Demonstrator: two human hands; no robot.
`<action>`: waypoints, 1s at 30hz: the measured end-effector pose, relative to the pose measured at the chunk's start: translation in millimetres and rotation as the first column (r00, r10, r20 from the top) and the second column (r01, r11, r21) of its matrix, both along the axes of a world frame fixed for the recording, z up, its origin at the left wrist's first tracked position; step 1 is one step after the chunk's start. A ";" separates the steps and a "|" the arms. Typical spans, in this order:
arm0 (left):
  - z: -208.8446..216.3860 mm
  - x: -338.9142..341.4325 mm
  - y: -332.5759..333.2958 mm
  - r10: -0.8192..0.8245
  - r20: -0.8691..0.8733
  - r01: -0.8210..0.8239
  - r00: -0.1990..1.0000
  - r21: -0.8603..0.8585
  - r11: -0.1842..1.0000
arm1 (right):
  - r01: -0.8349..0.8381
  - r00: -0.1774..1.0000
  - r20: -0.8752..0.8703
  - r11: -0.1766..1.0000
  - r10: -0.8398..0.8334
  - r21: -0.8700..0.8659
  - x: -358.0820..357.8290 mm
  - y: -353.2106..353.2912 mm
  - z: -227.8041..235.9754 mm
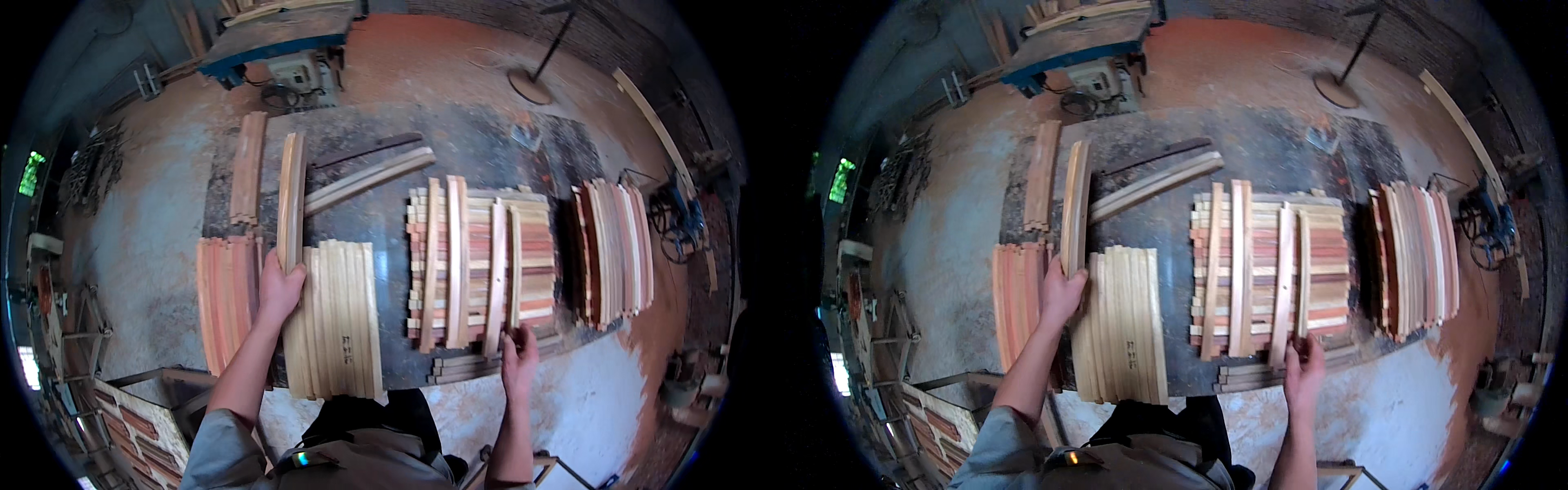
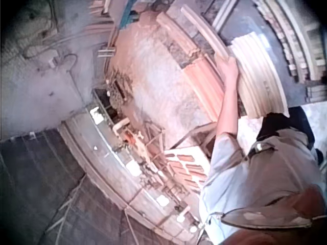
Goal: The person sorts and stacks various wooden planks on a workbench. They pick up planks, inspect them, and arrange them into neat piles by color and size.
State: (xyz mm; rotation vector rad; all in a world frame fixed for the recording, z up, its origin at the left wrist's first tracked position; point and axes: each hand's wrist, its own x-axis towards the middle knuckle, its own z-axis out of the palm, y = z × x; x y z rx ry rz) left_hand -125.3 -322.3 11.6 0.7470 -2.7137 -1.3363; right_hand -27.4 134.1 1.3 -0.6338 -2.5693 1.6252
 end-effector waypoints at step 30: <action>-50.1 -140.1 -116.6 0.210 0.174 -0.075 0.962 -0.572 0.817 | -0.074 0.996 0.085 0.763 0.025 0.642 2.2 -8.2 -16.1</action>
